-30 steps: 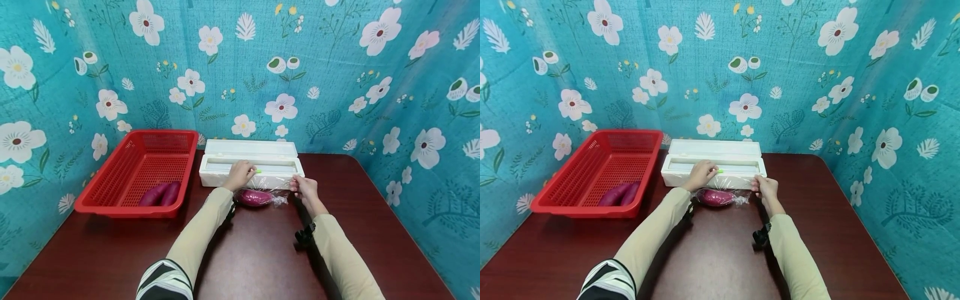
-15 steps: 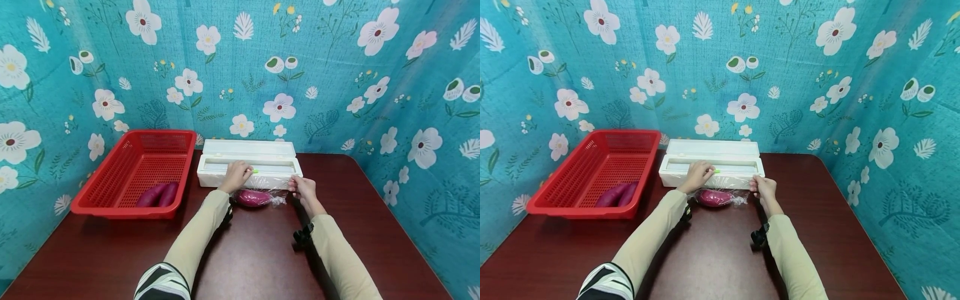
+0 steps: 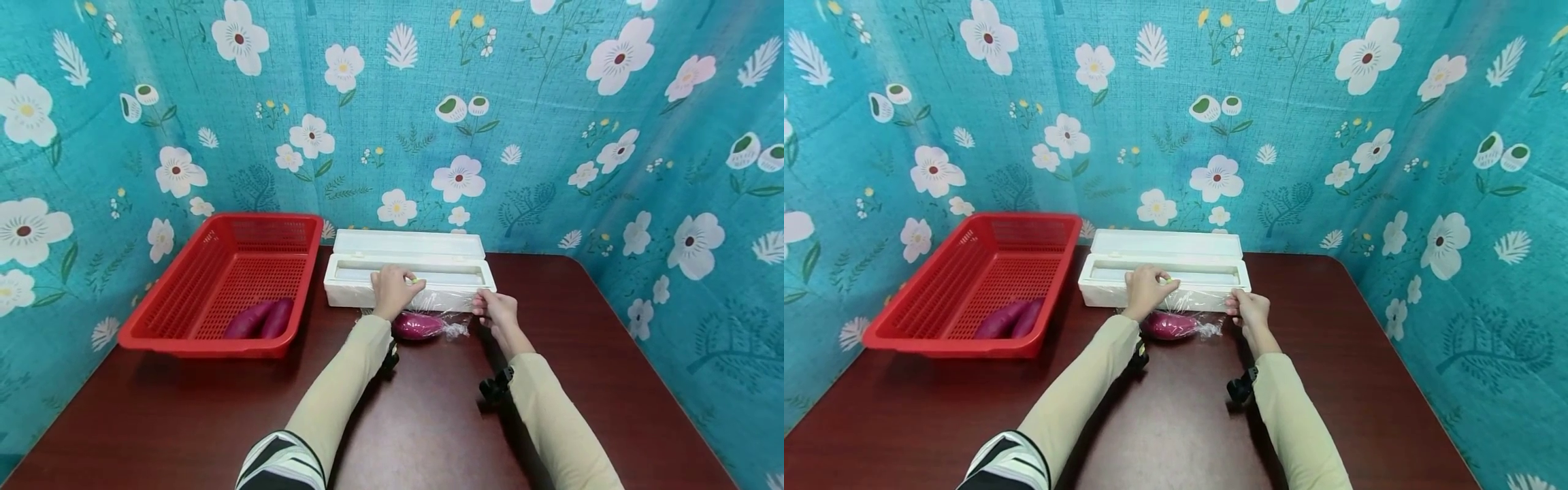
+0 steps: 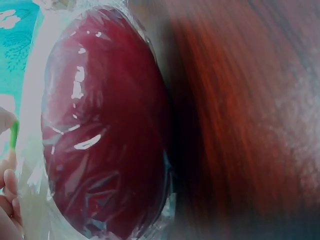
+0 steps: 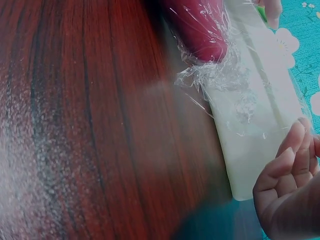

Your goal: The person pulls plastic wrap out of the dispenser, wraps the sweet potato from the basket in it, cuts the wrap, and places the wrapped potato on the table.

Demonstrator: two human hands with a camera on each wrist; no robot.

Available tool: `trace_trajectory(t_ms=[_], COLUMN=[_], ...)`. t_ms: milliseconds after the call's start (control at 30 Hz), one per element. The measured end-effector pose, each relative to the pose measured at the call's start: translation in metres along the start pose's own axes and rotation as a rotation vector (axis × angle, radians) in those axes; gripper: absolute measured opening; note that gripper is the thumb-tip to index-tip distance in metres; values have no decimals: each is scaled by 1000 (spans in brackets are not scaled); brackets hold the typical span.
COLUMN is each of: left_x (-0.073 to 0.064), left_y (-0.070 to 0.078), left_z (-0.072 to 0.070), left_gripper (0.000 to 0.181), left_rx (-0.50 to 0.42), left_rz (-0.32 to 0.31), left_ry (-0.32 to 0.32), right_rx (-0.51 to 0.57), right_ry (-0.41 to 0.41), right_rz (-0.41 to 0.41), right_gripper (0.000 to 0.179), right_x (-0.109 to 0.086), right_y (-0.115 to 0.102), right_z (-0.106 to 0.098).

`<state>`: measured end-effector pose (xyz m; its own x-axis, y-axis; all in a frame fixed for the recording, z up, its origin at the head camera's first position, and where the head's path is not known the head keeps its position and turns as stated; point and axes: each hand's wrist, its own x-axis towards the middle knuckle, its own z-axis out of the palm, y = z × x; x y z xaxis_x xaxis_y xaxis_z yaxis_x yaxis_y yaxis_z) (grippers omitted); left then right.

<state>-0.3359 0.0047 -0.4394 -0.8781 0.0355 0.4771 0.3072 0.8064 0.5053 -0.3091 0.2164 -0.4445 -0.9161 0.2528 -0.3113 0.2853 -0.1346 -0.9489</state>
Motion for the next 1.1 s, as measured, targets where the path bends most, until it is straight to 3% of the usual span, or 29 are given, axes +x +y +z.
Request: trace_trajectory(t_ms=[133, 633, 867, 1000, 1100], left_x=[0, -5, -7, -9, -12], left_y=[2, -7, -19, -25, -34], left_z=[-1, -11, -25, -34, -39], left_gripper=[16, 15, 13, 18, 18], left_rx=[-3, 25, 96, 89, 70], left_rz=[-23, 19, -25, -45, -101], left_ry=[9, 36, 114, 92, 94], right_rx=[-1, 26, 20, 20, 5], right_ry=[8, 31, 50, 54, 44], right_rz=[-13, -14, -24, -19, -2], right_gripper=[25, 25, 21, 20, 21], right_x=[0, 2, 3, 2, 1], right_y=[0, 3, 0, -1, 0], right_z=[-1, 2, -3, -5, -1])
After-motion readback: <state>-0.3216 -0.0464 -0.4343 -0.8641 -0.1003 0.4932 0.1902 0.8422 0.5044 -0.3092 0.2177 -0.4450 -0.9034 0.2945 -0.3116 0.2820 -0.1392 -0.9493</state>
